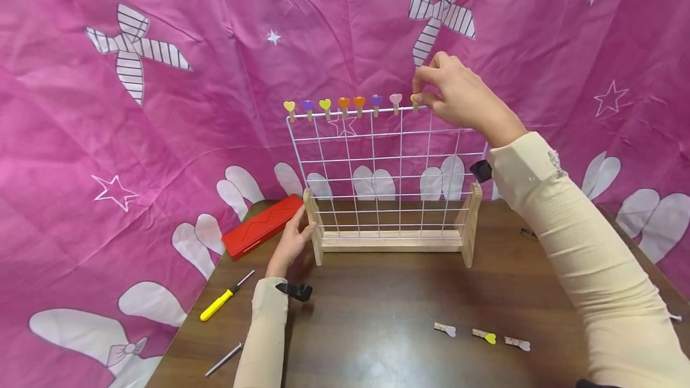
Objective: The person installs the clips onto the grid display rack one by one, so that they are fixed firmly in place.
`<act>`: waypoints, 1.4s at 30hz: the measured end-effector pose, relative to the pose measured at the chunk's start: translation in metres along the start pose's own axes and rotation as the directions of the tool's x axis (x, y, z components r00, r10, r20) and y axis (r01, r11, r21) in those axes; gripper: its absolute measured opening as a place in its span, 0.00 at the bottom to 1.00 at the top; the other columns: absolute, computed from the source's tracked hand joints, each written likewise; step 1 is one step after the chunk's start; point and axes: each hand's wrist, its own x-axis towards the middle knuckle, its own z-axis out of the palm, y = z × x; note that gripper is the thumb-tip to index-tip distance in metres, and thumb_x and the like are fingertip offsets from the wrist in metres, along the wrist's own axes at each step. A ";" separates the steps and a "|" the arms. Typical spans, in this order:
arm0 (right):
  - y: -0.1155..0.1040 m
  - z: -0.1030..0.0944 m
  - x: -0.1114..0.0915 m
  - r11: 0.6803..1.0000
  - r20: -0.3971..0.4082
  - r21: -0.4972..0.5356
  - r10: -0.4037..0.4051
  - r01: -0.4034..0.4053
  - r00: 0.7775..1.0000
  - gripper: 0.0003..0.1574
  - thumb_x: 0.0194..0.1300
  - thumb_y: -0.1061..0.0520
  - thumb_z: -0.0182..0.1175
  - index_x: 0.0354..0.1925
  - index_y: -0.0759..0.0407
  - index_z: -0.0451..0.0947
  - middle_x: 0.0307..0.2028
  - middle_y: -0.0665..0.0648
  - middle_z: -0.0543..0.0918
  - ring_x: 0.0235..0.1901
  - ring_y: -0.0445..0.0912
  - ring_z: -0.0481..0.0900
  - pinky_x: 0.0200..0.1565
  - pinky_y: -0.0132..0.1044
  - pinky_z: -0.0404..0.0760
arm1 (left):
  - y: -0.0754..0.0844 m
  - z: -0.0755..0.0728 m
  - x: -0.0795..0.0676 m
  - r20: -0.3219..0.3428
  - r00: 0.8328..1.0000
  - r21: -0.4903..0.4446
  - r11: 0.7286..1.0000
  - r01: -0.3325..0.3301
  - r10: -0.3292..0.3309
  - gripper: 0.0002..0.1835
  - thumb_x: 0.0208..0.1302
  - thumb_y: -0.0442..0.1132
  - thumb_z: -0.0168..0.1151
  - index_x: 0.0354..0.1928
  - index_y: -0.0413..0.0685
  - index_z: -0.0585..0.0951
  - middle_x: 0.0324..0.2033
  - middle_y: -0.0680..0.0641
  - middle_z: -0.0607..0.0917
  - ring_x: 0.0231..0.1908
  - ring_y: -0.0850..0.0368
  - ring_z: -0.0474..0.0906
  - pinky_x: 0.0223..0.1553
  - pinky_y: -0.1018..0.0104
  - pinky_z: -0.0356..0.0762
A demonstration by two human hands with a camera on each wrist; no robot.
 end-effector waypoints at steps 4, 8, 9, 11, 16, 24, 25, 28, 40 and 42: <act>0.001 0.001 -0.006 0.999 0.010 0.036 0.023 -0.023 1.000 0.11 0.66 0.53 0.55 0.42 0.59 0.74 0.38 0.60 0.66 0.43 0.56 0.66 0.41 0.50 0.65 | -0.001 0.000 -0.002 0.003 1.000 -0.014 1.000 -0.004 0.004 0.34 0.62 0.24 0.53 0.68 0.32 0.52 0.61 0.28 0.64 0.56 0.36 0.67 0.52 0.45 0.70; 0.000 0.001 -0.017 0.999 -0.005 0.037 -0.003 0.003 1.000 0.14 0.65 0.55 0.57 0.47 0.61 0.72 0.41 0.63 0.67 0.45 0.59 0.65 0.45 0.54 0.62 | -0.002 0.000 -0.002 0.007 1.000 -0.016 1.000 -0.004 0.004 0.34 0.62 0.24 0.52 0.69 0.32 0.51 0.60 0.27 0.65 0.55 0.36 0.68 0.50 0.46 0.71; 0.000 0.001 -0.021 1.000 -0.010 0.029 -0.011 0.011 1.000 0.15 0.64 0.57 0.57 0.48 0.61 0.72 0.41 0.63 0.67 0.44 0.59 0.64 0.45 0.55 0.62 | -0.002 0.000 -0.001 0.010 1.000 -0.020 1.000 -0.006 0.006 0.34 0.62 0.24 0.52 0.69 0.32 0.51 0.60 0.27 0.65 0.55 0.36 0.68 0.50 0.46 0.71; -0.001 0.000 -0.028 1.000 -0.022 0.006 -0.027 0.027 0.999 0.18 0.63 0.58 0.58 0.50 0.63 0.70 0.42 0.64 0.67 0.43 0.60 0.64 0.44 0.57 0.61 | -0.003 0.001 0.000 0.013 1.000 -0.029 1.000 -0.003 0.003 0.35 0.62 0.24 0.52 0.69 0.33 0.51 0.60 0.27 0.65 0.55 0.36 0.68 0.51 0.46 0.71; -0.003 0.001 -0.044 0.998 -0.060 -0.039 -0.052 0.050 0.997 0.24 0.60 0.61 0.59 0.53 0.65 0.68 0.44 0.67 0.67 0.43 0.62 0.64 0.44 0.62 0.60 | -0.019 0.001 0.006 -0.010 1.000 -0.030 1.000 -0.004 0.003 0.34 0.63 0.26 0.54 0.69 0.35 0.52 0.61 0.30 0.66 0.56 0.38 0.67 0.52 0.47 0.70; -0.006 0.009 -0.067 0.995 -0.092 -0.041 -0.098 0.095 0.991 0.25 0.57 0.63 0.62 0.52 0.67 0.69 0.43 0.65 0.69 0.40 0.58 0.65 0.42 0.58 0.61 | -0.036 0.000 0.007 -0.031 0.993 -0.027 0.993 -0.119 0.118 0.34 0.64 0.35 0.56 0.70 0.43 0.56 0.61 0.34 0.66 0.57 0.43 0.68 0.50 0.48 0.72; -0.006 0.012 -0.072 0.993 -0.100 -0.047 -0.115 0.111 0.988 0.25 0.56 0.63 0.63 0.51 0.67 0.70 0.41 0.65 0.70 0.38 0.57 0.66 0.40 0.57 0.62 | -0.037 0.000 0.008 -0.029 0.992 -0.035 0.992 -0.123 0.122 0.34 0.64 0.35 0.56 0.70 0.43 0.56 0.62 0.34 0.66 0.57 0.43 0.68 0.51 0.48 0.72; -0.004 0.024 -0.086 0.985 -0.106 -0.064 -0.166 0.160 0.980 0.25 0.53 0.63 0.64 0.50 0.66 0.71 0.39 0.62 0.71 0.35 0.53 0.68 0.36 0.53 0.65 | -0.036 0.001 0.008 -0.025 0.996 -0.052 0.995 -0.090 0.088 0.34 0.64 0.33 0.56 0.70 0.41 0.54 0.63 0.35 0.65 0.58 0.43 0.67 0.52 0.49 0.71; -0.004 0.076 -0.151 0.974 -0.053 -0.012 -0.227 0.227 0.972 0.26 0.50 0.62 0.66 0.49 0.62 0.73 0.41 0.53 0.73 0.29 0.41 0.69 0.34 0.39 0.69 | -0.004 0.001 0.001 0.015 1.000 -0.042 0.999 0.005 -0.004 0.35 0.63 0.24 0.52 0.69 0.33 0.50 0.64 0.30 0.60 0.59 0.38 0.64 0.52 0.47 0.70; -0.005 0.086 -0.161 0.972 -0.039 -0.004 -0.234 0.234 0.972 0.26 0.49 0.61 0.66 0.49 0.62 0.73 0.42 0.53 0.74 0.30 0.40 0.69 0.35 0.40 0.69 | -0.002 0.001 0.001 0.016 1.000 -0.043 0.999 0.002 -0.002 0.35 0.63 0.24 0.52 0.69 0.32 0.50 0.64 0.30 0.60 0.59 0.37 0.64 0.52 0.46 0.70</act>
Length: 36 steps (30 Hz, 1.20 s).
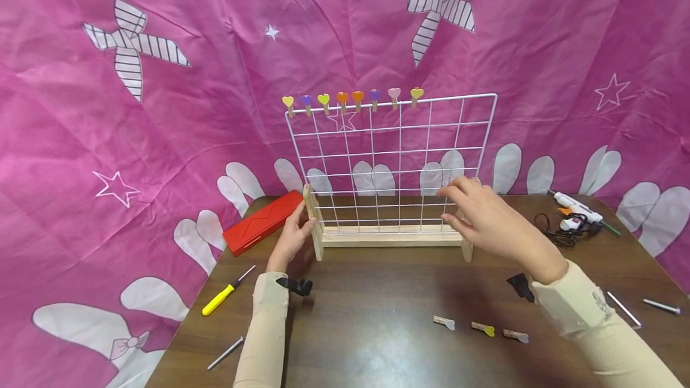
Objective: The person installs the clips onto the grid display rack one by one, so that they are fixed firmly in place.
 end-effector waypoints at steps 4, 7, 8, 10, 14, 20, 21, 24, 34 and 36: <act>-0.007 0.020 -0.021 1.000 0.043 0.020 0.009 -0.010 0.999 0.24 0.51 0.58 0.66 0.48 0.59 0.74 0.43 0.51 0.74 0.30 0.36 0.68 0.37 0.43 0.71 | 0.001 0.000 0.001 0.004 1.000 -0.012 1.000 0.006 -0.006 0.35 0.63 0.24 0.52 0.69 0.33 0.50 0.64 0.30 0.60 0.59 0.38 0.63 0.52 0.46 0.69; -0.011 0.036 -0.039 0.999 0.100 0.035 0.035 -0.038 0.994 0.23 0.54 0.52 0.66 0.48 0.56 0.74 0.43 0.47 0.73 0.31 0.34 0.67 0.38 0.44 0.72 | 0.001 -0.001 0.001 0.003 1.000 -0.018 1.000 0.021 -0.021 0.35 0.63 0.24 0.52 0.69 0.35 0.50 0.65 0.31 0.59 0.60 0.38 0.62 0.53 0.46 0.68; -0.012 0.041 -0.045 0.998 0.122 0.038 0.045 -0.050 0.991 0.22 0.55 0.49 0.65 0.47 0.54 0.74 0.43 0.46 0.73 0.32 0.34 0.67 0.38 0.44 0.72 | 0.001 -0.001 0.001 0.000 1.000 -0.016 1.000 0.023 -0.023 0.35 0.63 0.24 0.52 0.70 0.35 0.51 0.65 0.32 0.59 0.60 0.38 0.62 0.53 0.46 0.68; -0.015 0.050 -0.056 0.996 0.162 0.041 0.070 -0.078 0.984 0.22 0.56 0.45 0.64 0.46 0.53 0.75 0.42 0.44 0.72 0.33 0.35 0.69 0.38 0.43 0.74 | 0.001 -0.001 0.000 -0.003 1.000 -0.012 1.000 0.024 -0.024 0.35 0.63 0.24 0.52 0.70 0.36 0.51 0.65 0.32 0.59 0.61 0.39 0.62 0.54 0.46 0.68; -0.023 0.066 -0.076 0.991 0.250 0.049 0.106 -0.122 0.962 0.22 0.56 0.39 0.62 0.43 0.51 0.76 0.39 0.43 0.72 0.35 0.38 0.73 0.35 0.40 0.75 | 0.001 0.000 0.000 -0.008 1.000 -0.008 1.000 0.026 -0.026 0.35 0.63 0.24 0.52 0.69 0.36 0.52 0.64 0.32 0.61 0.60 0.39 0.63 0.53 0.46 0.68; -0.032 0.086 -0.097 0.983 0.440 0.110 0.085 -0.148 0.894 0.19 0.56 0.38 0.62 0.37 0.48 0.76 0.33 0.42 0.69 0.28 0.34 0.66 0.25 0.34 0.68 | 0.000 0.000 0.000 -0.007 1.000 -0.026 0.999 0.027 -0.028 0.34 0.63 0.24 0.52 0.70 0.37 0.52 0.63 0.31 0.62 0.59 0.38 0.64 0.52 0.46 0.69; -0.032 0.088 -0.100 0.981 0.467 0.121 0.078 -0.152 0.881 0.18 0.55 0.38 0.63 0.35 0.48 0.76 0.33 0.43 0.69 0.27 0.34 0.65 0.25 0.33 0.67 | 0.000 0.000 -0.001 -0.007 1.000 -0.027 0.999 0.027 -0.028 0.34 0.63 0.24 0.52 0.70 0.37 0.52 0.63 0.31 0.62 0.59 0.38 0.64 0.53 0.46 0.69; -0.034 0.096 -0.107 0.970 0.534 0.162 0.068 -0.181 0.843 0.16 0.51 0.39 0.65 0.32 0.46 0.76 0.31 0.41 0.69 0.25 0.33 0.64 0.23 0.31 0.66 | 0.000 0.001 -0.001 -0.006 1.000 -0.027 0.999 0.024 -0.024 0.35 0.62 0.24 0.52 0.69 0.35 0.52 0.63 0.30 0.62 0.59 0.38 0.64 0.53 0.46 0.69; -0.041 0.107 -0.114 0.968 0.533 0.174 0.062 -0.181 0.844 0.14 0.44 0.53 0.71 0.23 0.44 0.72 0.24 0.38 0.64 0.22 0.32 0.60 0.21 0.27 0.61 | -0.001 0.000 -0.001 -0.009 1.000 -0.015 1.000 0.013 -0.013 0.35 0.63 0.24 0.52 0.69 0.36 0.52 0.63 0.30 0.63 0.58 0.38 0.65 0.53 0.46 0.69; -0.041 0.108 -0.113 0.970 0.524 0.169 0.063 -0.176 0.850 0.15 0.43 0.56 0.71 0.22 0.45 0.71 0.23 0.38 0.64 0.21 0.32 0.60 0.21 0.27 0.61 | -0.001 0.000 -0.001 -0.010 1.000 -0.010 1.000 0.005 -0.005 0.35 0.62 0.25 0.53 0.69 0.35 0.52 0.63 0.31 0.62 0.59 0.38 0.64 0.53 0.46 0.68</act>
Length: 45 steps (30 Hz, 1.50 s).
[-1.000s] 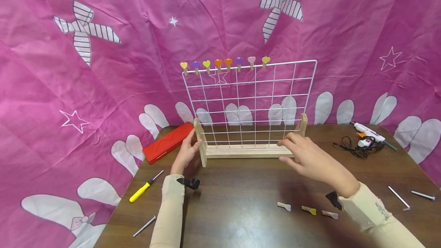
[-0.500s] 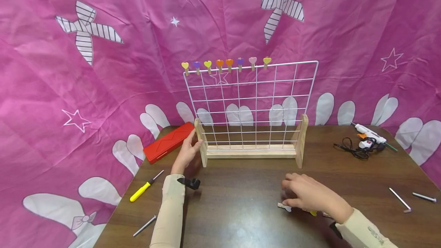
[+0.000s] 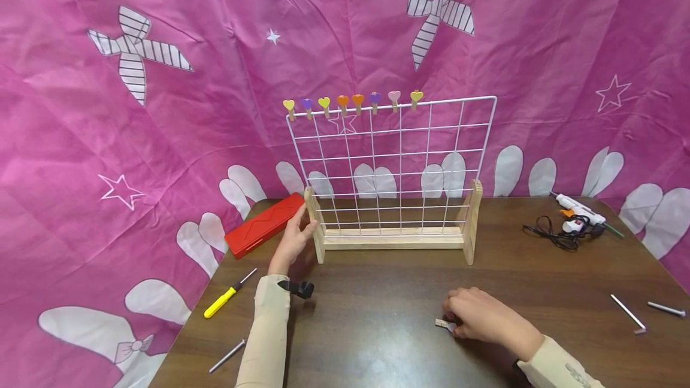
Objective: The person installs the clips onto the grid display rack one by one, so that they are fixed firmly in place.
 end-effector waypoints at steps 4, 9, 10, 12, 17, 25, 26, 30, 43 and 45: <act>0.000 0.001 0.001 1.000 -0.011 0.014 -0.014 0.014 1.000 0.17 0.43 0.61 0.70 0.20 0.46 0.71 0.23 0.37 0.65 0.20 0.31 0.60 0.20 0.26 0.62 | 0.000 0.001 0.000 0.006 1.000 -0.008 1.000 0.005 -0.005 0.35 0.63 0.25 0.53 0.69 0.36 0.52 0.63 0.31 0.62 0.59 0.38 0.64 0.53 0.46 0.69; -0.002 0.001 0.001 0.999 -0.002 0.041 -0.014 0.014 1.000 0.18 0.43 0.64 0.68 0.20 0.46 0.70 0.22 0.37 0.65 0.19 0.30 0.61 0.19 0.26 0.62 | 0.000 0.002 0.000 0.011 1.000 -0.019 1.000 0.014 -0.014 0.35 0.63 0.25 0.52 0.70 0.37 0.51 0.63 0.31 0.63 0.58 0.38 0.65 0.53 0.47 0.69; -0.002 0.001 0.001 0.999 0.003 0.046 -0.007 0.007 1.000 0.18 0.43 0.64 0.68 0.20 0.45 0.69 0.22 0.37 0.65 0.19 0.31 0.60 0.19 0.26 0.62 | 0.000 0.002 0.000 0.010 1.000 -0.020 1.000 0.011 -0.011 0.35 0.63 0.25 0.52 0.70 0.36 0.51 0.63 0.31 0.63 0.58 0.38 0.65 0.53 0.47 0.70; -0.003 -0.001 0.000 0.998 0.016 0.062 0.008 -0.009 1.000 0.17 0.42 0.62 0.67 0.20 0.45 0.68 0.22 0.37 0.64 0.19 0.31 0.60 0.19 0.26 0.62 | 0.000 0.002 0.000 0.010 1.000 -0.023 1.000 0.012 -0.011 0.35 0.63 0.24 0.52 0.70 0.36 0.51 0.63 0.31 0.63 0.58 0.38 0.65 0.53 0.47 0.69; -0.004 -0.008 0.001 0.996 -0.004 0.089 0.012 -0.012 1.000 0.17 0.44 0.57 0.67 0.20 0.42 0.67 0.22 0.37 0.63 0.20 0.31 0.60 0.20 0.26 0.61 | 0.002 0.003 0.001 0.015 1.000 -0.026 1.000 0.017 -0.017 0.35 0.63 0.24 0.52 0.70 0.37 0.51 0.63 0.31 0.62 0.59 0.38 0.64 0.54 0.47 0.68; -0.004 -0.043 0.007 0.993 -0.175 0.093 -0.061 0.078 0.983 0.14 0.51 0.57 0.68 0.27 0.39 0.72 0.26 0.35 0.68 0.23 0.30 0.66 0.23 0.25 0.66 | 0.004 0.003 0.003 0.018 1.000 -0.011 1.000 -0.001 0.002 0.34 0.63 0.24 0.52 0.69 0.35 0.51 0.61 0.29 0.65 0.57 0.37 0.66 0.53 0.47 0.70; -0.003 -0.049 0.009 0.992 -0.195 0.085 -0.073 0.091 0.978 0.14 0.51 0.57 0.68 0.28 0.39 0.73 0.27 0.35 0.69 0.24 0.30 0.67 0.24 0.25 0.67 | 0.004 0.002 0.003 0.017 1.000 -0.011 1.000 0.003 -0.003 0.34 0.63 0.24 0.51 0.69 0.36 0.51 0.61 0.29 0.65 0.57 0.37 0.66 0.53 0.47 0.70; -0.001 -0.075 0.014 0.985 -0.274 0.031 -0.158 0.172 0.949 0.14 0.53 0.59 0.67 0.30 0.41 0.72 0.29 0.35 0.69 0.25 0.29 0.67 0.26 0.22 0.67 | 0.005 0.001 0.002 0.009 1.000 -0.016 1.000 0.012 -0.012 0.34 0.63 0.24 0.51 0.70 0.36 0.51 0.60 0.29 0.66 0.57 0.38 0.67 0.52 0.47 0.69; 0.004 -0.207 0.051 0.956 -0.485 -0.138 -0.293 0.259 0.824 0.23 0.45 0.76 0.64 0.36 0.54 0.75 0.44 0.50 0.72 0.40 0.36 0.71 0.43 0.22 0.69 | 0.000 -0.001 0.001 0.017 1.000 -0.016 1.000 0.009 -0.009 0.34 0.64 0.25 0.51 0.70 0.36 0.51 0.62 0.30 0.63 0.59 0.38 0.65 0.54 0.46 0.68; 0.005 -0.229 0.059 0.953 -0.515 -0.131 -0.302 0.274 0.802 0.23 0.42 0.78 0.64 0.33 0.56 0.75 0.44 0.52 0.73 0.42 0.38 0.70 0.46 0.22 0.67 | 0.000 -0.001 0.001 0.017 1.000 -0.017 1.000 0.007 -0.007 0.34 0.64 0.24 0.51 0.70 0.36 0.51 0.63 0.30 0.63 0.59 0.38 0.64 0.54 0.46 0.68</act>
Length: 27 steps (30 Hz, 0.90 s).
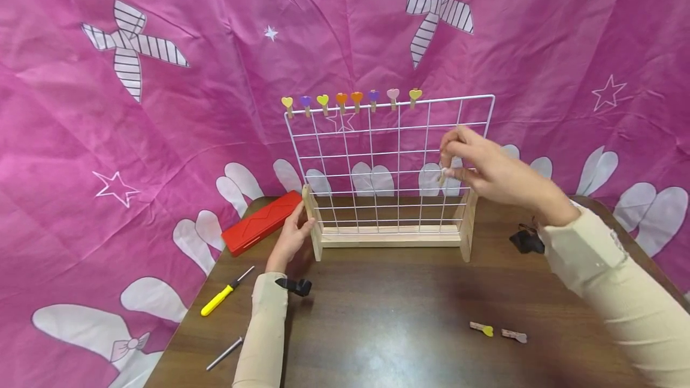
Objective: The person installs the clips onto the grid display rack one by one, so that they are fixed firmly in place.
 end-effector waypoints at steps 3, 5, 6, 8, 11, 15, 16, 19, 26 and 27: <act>0.007 -0.021 0.024 0.999 -0.016 -0.039 0.016 -0.016 1.000 0.21 0.43 0.80 0.63 0.32 0.59 0.75 0.43 0.54 0.73 0.42 0.38 0.69 0.43 0.21 0.67 | 0.000 0.000 0.000 -0.001 1.000 0.002 1.000 -0.001 0.001 0.34 0.63 0.24 0.51 0.70 0.37 0.51 0.63 0.31 0.62 0.59 0.38 0.64 0.53 0.46 0.68; 0.010 -0.032 0.037 0.996 -0.019 -0.079 0.039 -0.041 0.999 0.19 0.45 0.78 0.64 0.32 0.60 0.75 0.42 0.54 0.72 0.42 0.40 0.69 0.42 0.21 0.67 | -0.001 0.000 0.001 -0.001 1.000 0.004 1.000 -0.002 0.002 0.34 0.63 0.24 0.51 0.70 0.37 0.51 0.63 0.31 0.62 0.59 0.38 0.64 0.53 0.46 0.68; 0.011 -0.037 0.043 0.994 -0.015 -0.098 0.055 -0.057 0.998 0.18 0.46 0.78 0.63 0.31 0.60 0.75 0.41 0.54 0.72 0.41 0.41 0.69 0.42 0.22 0.66 | -0.001 -0.001 0.000 0.000 1.000 0.004 1.000 0.000 0.000 0.34 0.64 0.24 0.51 0.70 0.37 0.51 0.63 0.31 0.62 0.59 0.38 0.64 0.53 0.46 0.68; 0.014 -0.044 0.053 0.989 -0.011 -0.123 0.080 -0.081 0.997 0.16 0.47 0.77 0.63 0.30 0.60 0.75 0.41 0.54 0.71 0.43 0.43 0.69 0.43 0.23 0.65 | -0.002 -0.001 0.000 -0.002 1.000 0.007 1.000 -0.002 0.002 0.34 0.63 0.25 0.51 0.70 0.37 0.51 0.63 0.31 0.62 0.59 0.38 0.64 0.53 0.46 0.68; 0.018 -0.051 0.065 0.984 -0.005 -0.147 0.100 -0.100 0.995 0.15 0.49 0.76 0.62 0.29 0.59 0.74 0.40 0.55 0.71 0.42 0.45 0.68 0.43 0.27 0.64 | -0.001 -0.001 0.000 -0.005 1.000 0.015 1.000 0.004 -0.004 0.35 0.63 0.25 0.52 0.70 0.35 0.51 0.63 0.30 0.62 0.60 0.39 0.63 0.54 0.47 0.67; 0.025 -0.058 0.076 0.979 -0.003 -0.165 0.118 -0.117 0.993 0.13 0.51 0.75 0.61 0.29 0.60 0.74 0.40 0.55 0.70 0.41 0.45 0.66 0.41 0.31 0.63 | -0.001 0.000 -0.001 0.000 1.000 0.015 1.000 0.015 -0.015 0.35 0.64 0.26 0.52 0.70 0.35 0.50 0.63 0.30 0.62 0.59 0.38 0.64 0.54 0.48 0.68; 0.027 -0.060 0.078 0.979 -0.004 -0.169 0.119 -0.118 0.993 0.13 0.51 0.76 0.61 0.29 0.60 0.74 0.39 0.56 0.70 0.41 0.45 0.66 0.41 0.32 0.62 | -0.001 0.000 -0.001 0.000 1.000 0.012 1.000 0.012 -0.012 0.35 0.64 0.26 0.52 0.69 0.34 0.50 0.62 0.29 0.62 0.59 0.38 0.65 0.54 0.48 0.68; 0.033 -0.063 0.085 0.975 -0.011 -0.185 0.123 -0.123 0.992 0.12 0.52 0.75 0.61 0.29 0.60 0.73 0.38 0.56 0.69 0.40 0.45 0.64 0.40 0.37 0.61 | -0.001 0.000 0.000 -0.005 1.000 0.006 1.000 -0.005 0.005 0.35 0.63 0.25 0.52 0.69 0.33 0.50 0.62 0.28 0.63 0.58 0.37 0.66 0.53 0.47 0.69; 0.045 -0.064 0.096 0.972 0.035 -0.187 0.153 -0.144 0.988 0.09 0.55 0.71 0.61 0.28 0.60 0.74 0.39 0.58 0.69 0.41 0.50 0.65 0.39 0.43 0.61 | -0.002 0.000 0.000 -0.008 1.000 -0.003 1.000 -0.021 0.021 0.34 0.63 0.24 0.52 0.69 0.36 0.51 0.60 0.28 0.65 0.56 0.37 0.68 0.51 0.46 0.70; 0.047 -0.064 0.097 0.971 0.044 -0.191 0.153 -0.142 0.987 0.09 0.55 0.71 0.60 0.28 0.60 0.74 0.39 0.58 0.69 0.41 0.50 0.65 0.39 0.43 0.60 | -0.002 0.000 0.000 -0.005 1.000 -0.007 1.000 -0.026 0.026 0.35 0.63 0.24 0.52 0.69 0.36 0.52 0.60 0.28 0.65 0.56 0.36 0.67 0.51 0.46 0.70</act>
